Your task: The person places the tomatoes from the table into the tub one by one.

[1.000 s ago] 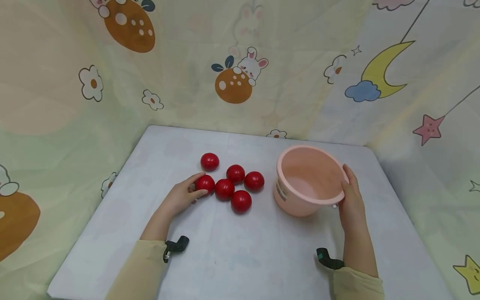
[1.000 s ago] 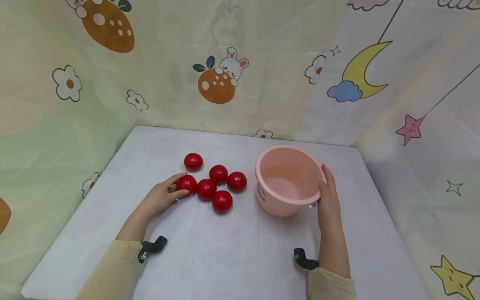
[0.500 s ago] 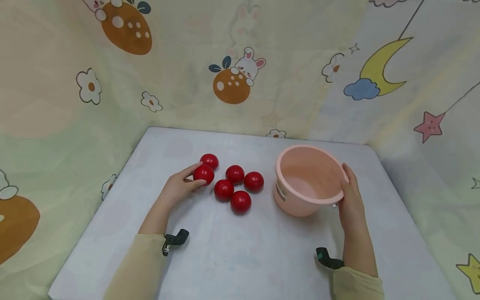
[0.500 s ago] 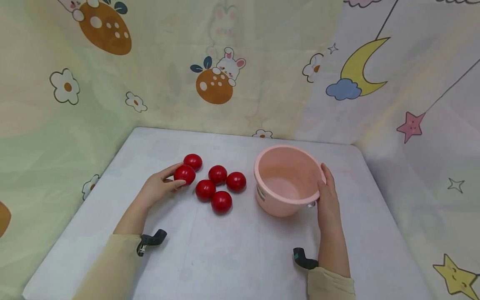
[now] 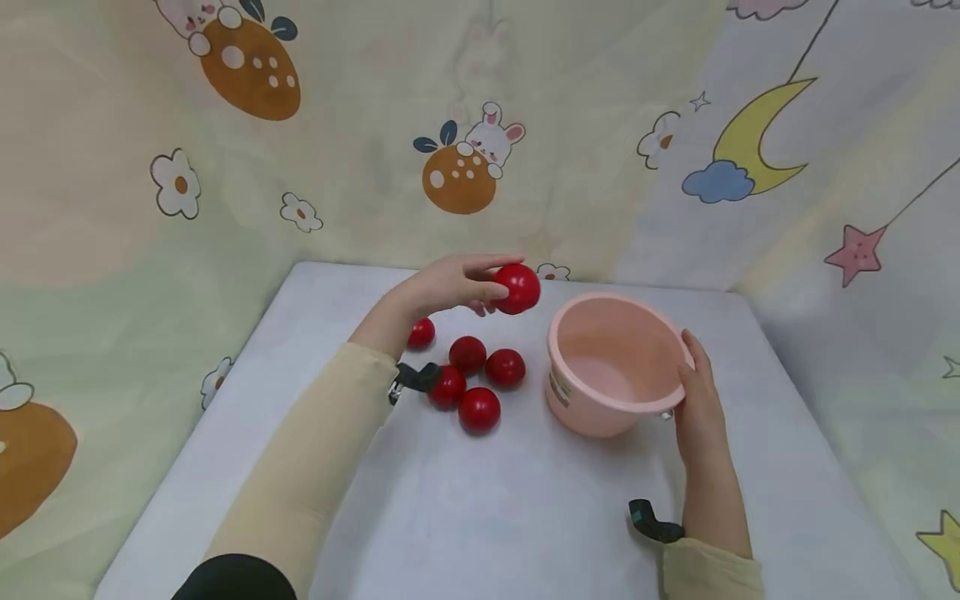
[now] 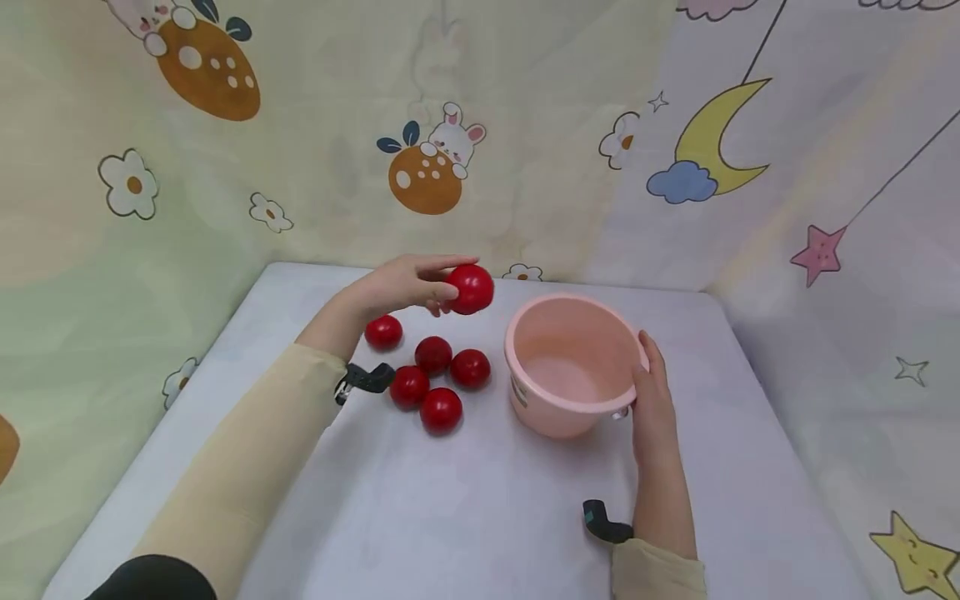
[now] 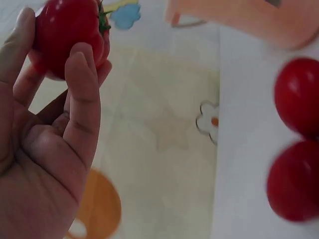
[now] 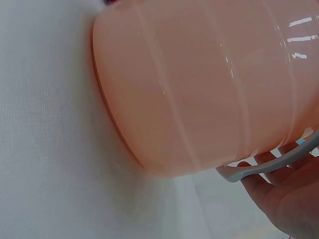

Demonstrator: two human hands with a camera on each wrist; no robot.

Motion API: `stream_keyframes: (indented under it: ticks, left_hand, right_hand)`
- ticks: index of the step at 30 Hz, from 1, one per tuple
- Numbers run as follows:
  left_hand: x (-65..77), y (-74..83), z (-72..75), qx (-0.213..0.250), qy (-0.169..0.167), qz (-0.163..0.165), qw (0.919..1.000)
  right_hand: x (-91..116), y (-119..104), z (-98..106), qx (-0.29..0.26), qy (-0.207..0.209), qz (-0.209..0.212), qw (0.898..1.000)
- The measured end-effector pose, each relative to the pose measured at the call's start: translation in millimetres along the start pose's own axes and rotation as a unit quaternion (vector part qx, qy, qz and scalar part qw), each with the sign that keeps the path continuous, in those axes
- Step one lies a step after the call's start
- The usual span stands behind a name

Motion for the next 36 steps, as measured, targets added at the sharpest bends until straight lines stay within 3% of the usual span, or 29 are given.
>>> stream_keyframes:
  ticks: [3,7,10,14,19,25,32,36]
  left_hand:
    - [-31.7,35.7,-24.1,-0.01,-0.07,-0.014,0.9974]
    - [-63.0,71.9,-53.3,-0.06,-0.146,-0.013,0.9874]
    - [-78.0,91.6,-73.0,-0.096,-0.185,-0.018,0.9779]
    - [-87.6,105.8,-95.8,-0.111,-0.214,0.022,0.9702]
    - [-90.4,110.0,-120.2,-0.116,-0.24,0.107,0.9578]
    - [-99.8,100.1,-145.0,-0.137,-0.26,0.17,0.9404]
    - [-110.0,81.4,-167.7,-0.154,-0.29,0.204,0.9223]
    - [-113.0,72.8,-175.5,-0.158,-0.289,0.219,0.9184]
  right_hand:
    - [0.9,-0.1,0.8,0.003,0.006,0.0,1.0]
    - [0.7,0.1,-1.3,0.019,0.022,-0.016,0.999]
    - [1.6,0.5,-2.5,0.034,0.031,-0.033,0.998]
    - [5.4,0.8,-3.0,0.045,0.037,-0.039,0.998]
    - [8.6,1.0,-6.3,0.033,0.041,-0.036,0.998]
    - [13.3,3.5,-8.9,0.031,0.055,-0.04,0.997]
    - [14.9,4.7,-10.8,0.041,0.053,-0.039,0.997]
    - [13.6,3.4,-8.7,0.038,0.053,-0.034,0.997]
Point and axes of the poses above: each hand's wrist, its own x-axis away from the middle knuckle, its own z-axis out of the back of the hand, y = z × x, the point moved 6 cm from there along -x, towards the middle knuckle, and after that the axes turned 2 degrees about x, right-handed, at the moved point
